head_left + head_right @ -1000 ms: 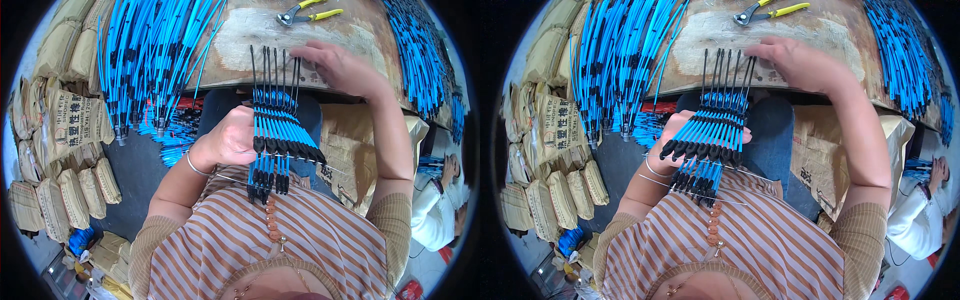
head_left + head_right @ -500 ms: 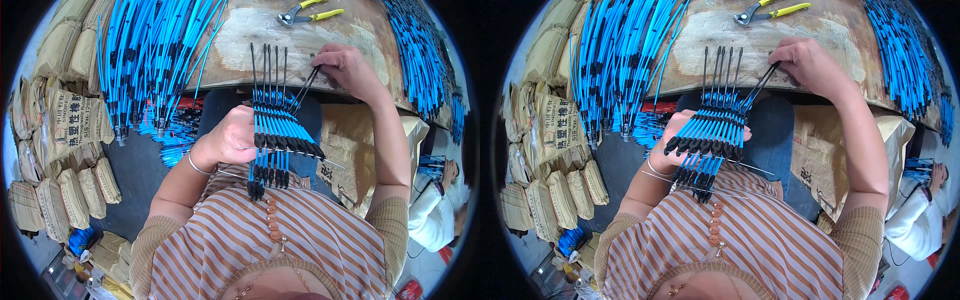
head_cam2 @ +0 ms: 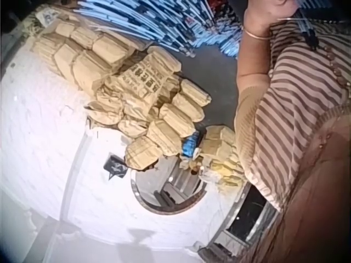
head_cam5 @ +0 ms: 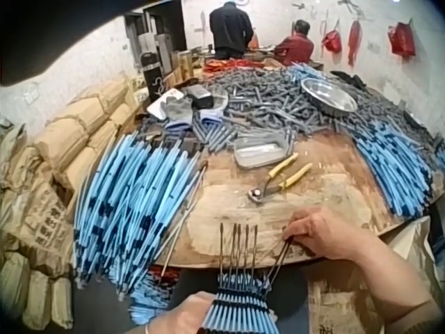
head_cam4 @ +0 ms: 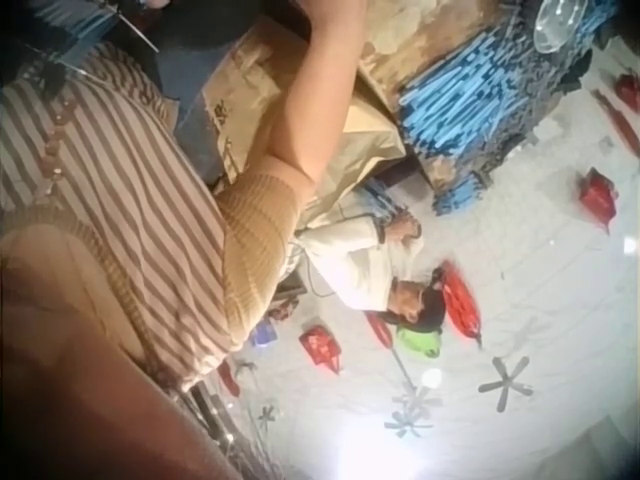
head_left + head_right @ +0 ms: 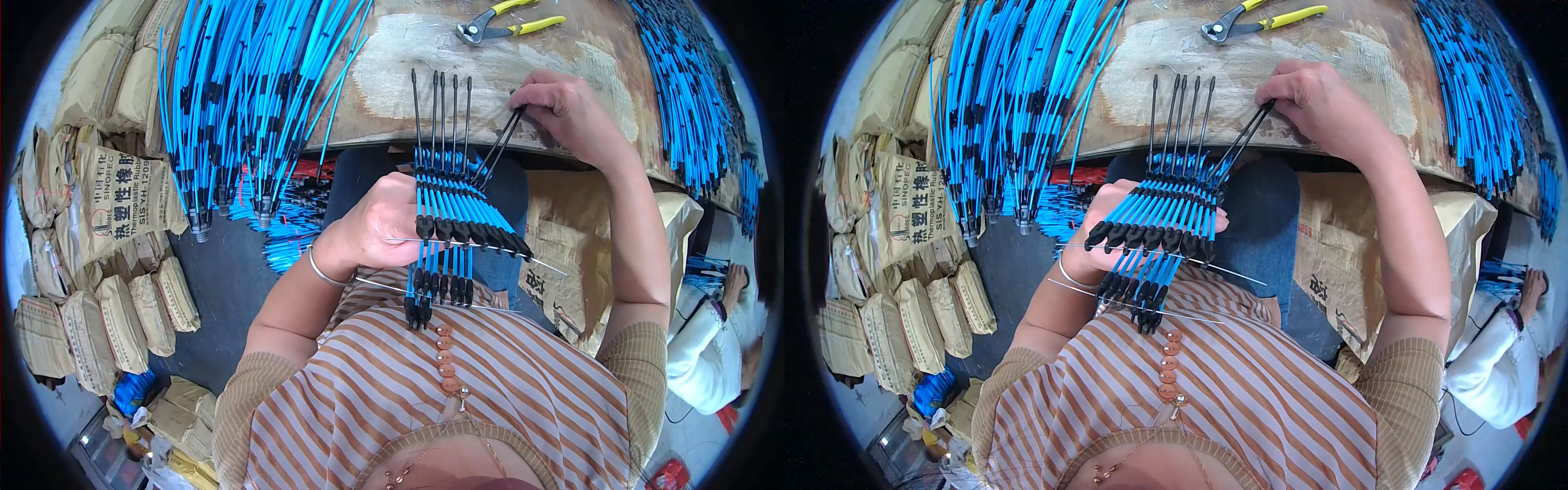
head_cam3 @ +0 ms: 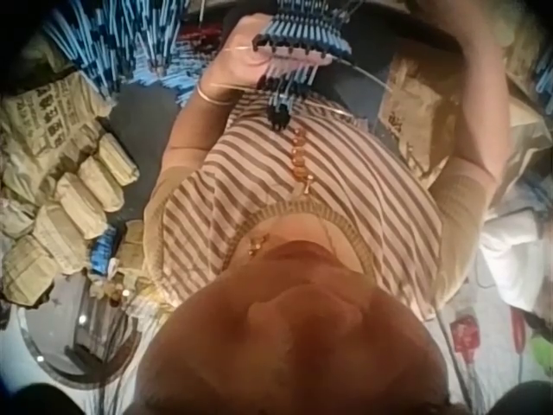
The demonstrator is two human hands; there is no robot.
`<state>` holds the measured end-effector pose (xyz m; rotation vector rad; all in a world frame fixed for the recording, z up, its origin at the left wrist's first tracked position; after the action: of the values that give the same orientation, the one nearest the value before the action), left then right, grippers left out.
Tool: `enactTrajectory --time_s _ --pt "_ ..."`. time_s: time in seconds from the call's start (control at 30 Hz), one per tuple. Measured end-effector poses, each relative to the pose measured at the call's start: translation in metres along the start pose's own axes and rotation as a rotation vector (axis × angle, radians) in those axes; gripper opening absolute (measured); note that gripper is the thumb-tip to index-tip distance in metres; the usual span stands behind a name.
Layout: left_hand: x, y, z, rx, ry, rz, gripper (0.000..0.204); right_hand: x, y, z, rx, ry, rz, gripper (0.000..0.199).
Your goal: Assembling small blue rods and components onto a circular frame using pliers.
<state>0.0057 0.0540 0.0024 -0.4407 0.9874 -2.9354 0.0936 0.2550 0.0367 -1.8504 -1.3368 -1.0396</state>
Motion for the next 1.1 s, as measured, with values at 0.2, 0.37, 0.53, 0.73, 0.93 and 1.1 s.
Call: enactTrajectory --time_s 0.2,0.37,0.53,0.73,0.93,1.1 --pt "-0.002 0.002 -0.002 0.003 -0.020 -0.016 0.018 0.000 0.000 -0.001 0.009 -0.007 -0.003 0.016" --pt "0.001 -0.008 0.005 0.067 0.049 0.045 0.017 0.000 0.000 -0.001 0.011 -0.004 0.000 0.017" --pt "0.002 -0.012 0.009 0.050 0.044 0.005 0.015 -0.002 -0.002 -0.003 0.033 0.030 -0.004 0.019" --pt "0.002 -0.015 0.008 0.104 0.111 0.039 0.014 -0.009 -0.011 -0.017 0.105 0.192 0.048 0.019" --pt "0.004 -0.015 0.009 0.138 0.139 0.031 0.012 -0.008 -0.014 -0.018 0.077 0.226 -0.036 0.019" --pt "0.010 -0.014 0.010 0.049 0.178 0.057 0.014 -0.003 -0.010 -0.012 0.074 0.119 -0.099 0.018"
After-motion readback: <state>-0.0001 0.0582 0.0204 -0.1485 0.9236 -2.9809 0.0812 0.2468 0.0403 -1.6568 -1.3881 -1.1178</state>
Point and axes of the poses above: each hand's wrist, its own y-axis away from the middle knuckle, its own x-axis out of the back of the hand, z = x × y, the point moved 5 cm from there along -y, towards the middle knuckle, and after that the axes turned 7 degrees about -x, right-handed, at the moved point
